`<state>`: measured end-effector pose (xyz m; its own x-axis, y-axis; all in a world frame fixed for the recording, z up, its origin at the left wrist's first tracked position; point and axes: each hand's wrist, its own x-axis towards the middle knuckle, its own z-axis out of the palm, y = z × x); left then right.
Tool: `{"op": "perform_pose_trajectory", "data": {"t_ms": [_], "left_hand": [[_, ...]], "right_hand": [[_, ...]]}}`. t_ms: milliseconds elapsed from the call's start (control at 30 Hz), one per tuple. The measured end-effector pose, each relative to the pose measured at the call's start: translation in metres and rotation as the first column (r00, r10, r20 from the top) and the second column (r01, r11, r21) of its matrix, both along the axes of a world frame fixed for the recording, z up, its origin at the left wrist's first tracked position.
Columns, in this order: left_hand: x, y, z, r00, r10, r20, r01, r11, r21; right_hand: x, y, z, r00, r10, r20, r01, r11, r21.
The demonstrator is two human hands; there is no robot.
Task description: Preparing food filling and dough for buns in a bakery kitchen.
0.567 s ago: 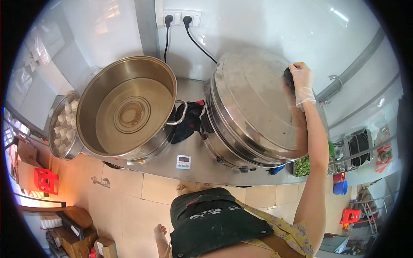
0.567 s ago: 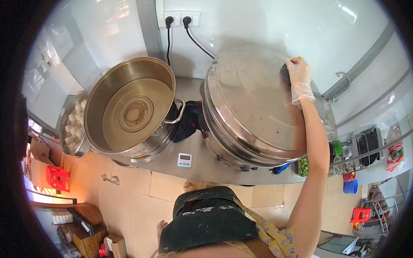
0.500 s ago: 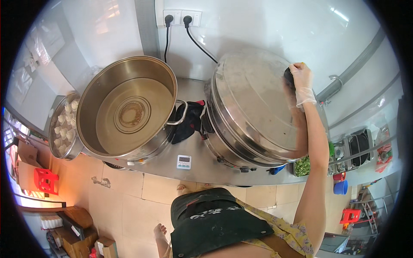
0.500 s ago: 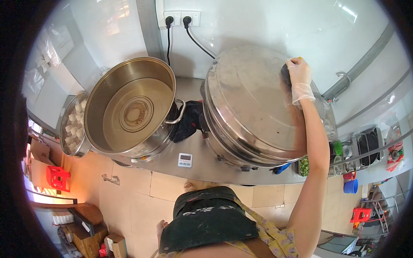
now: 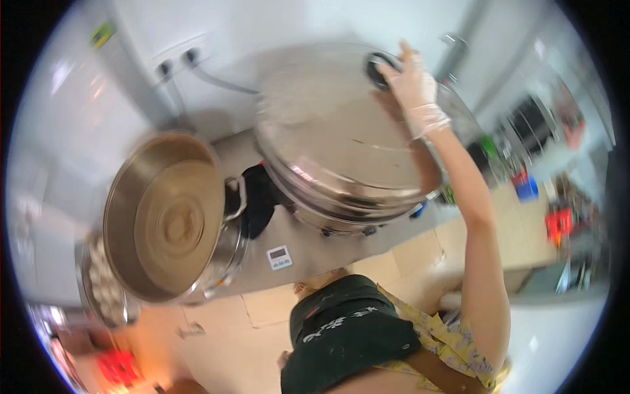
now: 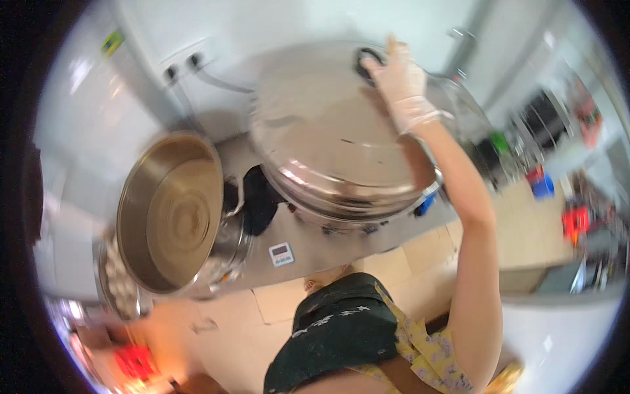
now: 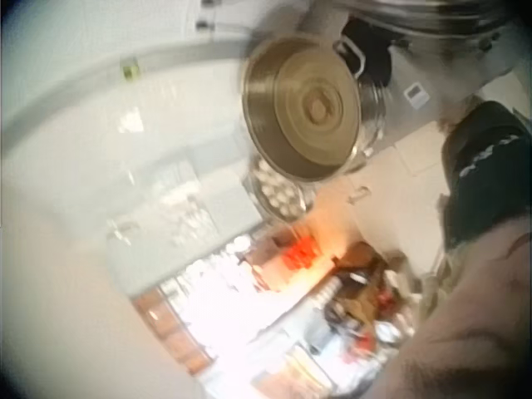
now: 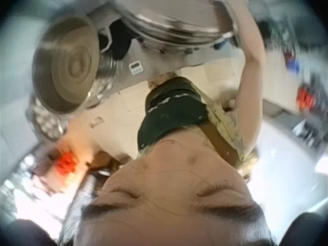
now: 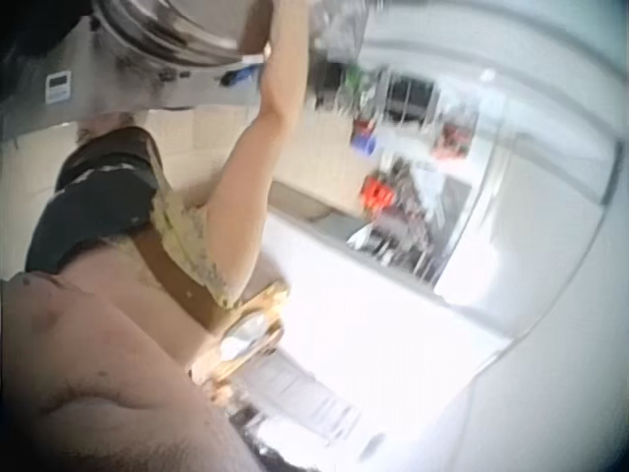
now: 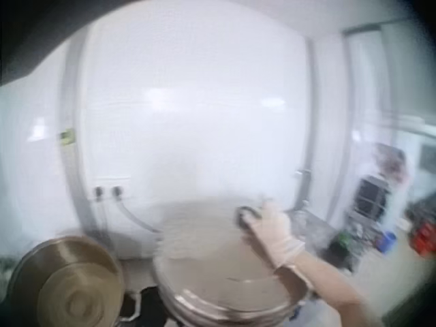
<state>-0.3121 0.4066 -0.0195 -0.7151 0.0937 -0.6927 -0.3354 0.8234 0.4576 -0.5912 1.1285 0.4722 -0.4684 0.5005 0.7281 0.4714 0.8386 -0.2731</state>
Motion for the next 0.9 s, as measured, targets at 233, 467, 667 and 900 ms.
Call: {"op": "perform_pose_trajectory", "data": {"t_ms": [233, 467, 667, 900], "left_hand": [[-0.153, 0.131, -0.016, 0.653, -0.757, -0.021, 0.757, 0.653, -0.033], [-0.102, 0.336, -0.055, -0.054, -0.997, -0.051, 0.999, -0.054, -0.004], [0.109, 0.469, -0.079, -0.462, -0.876, -0.136, 0.886, -0.464, -0.017], [0.418, 0.571, -0.102, -0.742, -0.631, -0.228, 0.657, -0.752, -0.055]], "right_hand": [[0.285, -0.005, -0.113, 0.942, 0.118, -0.313, -0.179, 0.968, -0.174], [0.63, -0.085, -0.326, 0.597, -0.802, 0.032, 0.547, 0.378, -0.747], [0.901, -0.155, -0.396, 0.302, -0.921, 0.245, 0.59, -0.022, -0.807], [1.193, -0.17, -0.397, 0.399, -0.863, 0.309, 0.443, -0.114, -0.889]]}}
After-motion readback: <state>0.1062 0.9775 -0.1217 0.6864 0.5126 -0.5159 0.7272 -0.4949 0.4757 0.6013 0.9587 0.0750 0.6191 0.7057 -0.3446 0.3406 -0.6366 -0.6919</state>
